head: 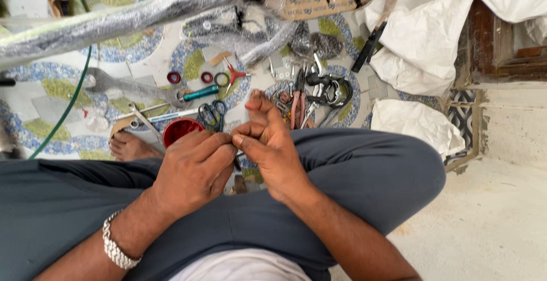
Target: The person sits on the floor and assembles a bicycle hub by hand, placing small metal balls into a red hub component. They then use a wrench to tighten a part of the bicycle crankset.
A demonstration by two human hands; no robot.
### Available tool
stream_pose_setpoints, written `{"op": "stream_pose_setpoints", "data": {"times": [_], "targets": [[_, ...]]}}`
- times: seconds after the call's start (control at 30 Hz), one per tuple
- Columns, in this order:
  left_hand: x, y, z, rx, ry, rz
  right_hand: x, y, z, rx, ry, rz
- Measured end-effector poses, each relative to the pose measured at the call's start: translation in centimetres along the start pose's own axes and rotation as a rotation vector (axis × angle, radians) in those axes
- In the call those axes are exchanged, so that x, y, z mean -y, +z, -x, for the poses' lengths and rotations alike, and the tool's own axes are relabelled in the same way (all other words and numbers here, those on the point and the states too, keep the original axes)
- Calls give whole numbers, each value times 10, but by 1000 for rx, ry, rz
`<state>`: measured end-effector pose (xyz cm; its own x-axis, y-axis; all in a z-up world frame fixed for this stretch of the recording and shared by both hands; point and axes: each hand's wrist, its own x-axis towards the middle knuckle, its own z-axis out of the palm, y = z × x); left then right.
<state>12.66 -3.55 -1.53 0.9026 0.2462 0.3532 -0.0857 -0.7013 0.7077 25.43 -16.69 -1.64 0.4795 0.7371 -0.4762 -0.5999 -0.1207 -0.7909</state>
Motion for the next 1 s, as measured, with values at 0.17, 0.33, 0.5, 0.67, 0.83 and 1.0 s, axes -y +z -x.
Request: {"op": "stream_pose_setpoints", "data": {"times": [0.17,0.33,0.5,0.67,0.83,1.0], "targets": [[-1,13,-3,-33,5,-41,-3,-3,7,-100,16,-172],[1,25,-13,-155,-22,36,-10,1,-2,-196,-111,-294],[9,43,-7,-275,-282,414,-9,-2,-11,-151,-178,-312],[31,43,-9,-262,-467,913,4,-4,-26,-47,-329,-18],[33,40,-14,-329,-423,1135,14,5,-33,10,-406,70],[31,33,-19,-424,-461,918,10,20,-44,56,-419,46]]}}
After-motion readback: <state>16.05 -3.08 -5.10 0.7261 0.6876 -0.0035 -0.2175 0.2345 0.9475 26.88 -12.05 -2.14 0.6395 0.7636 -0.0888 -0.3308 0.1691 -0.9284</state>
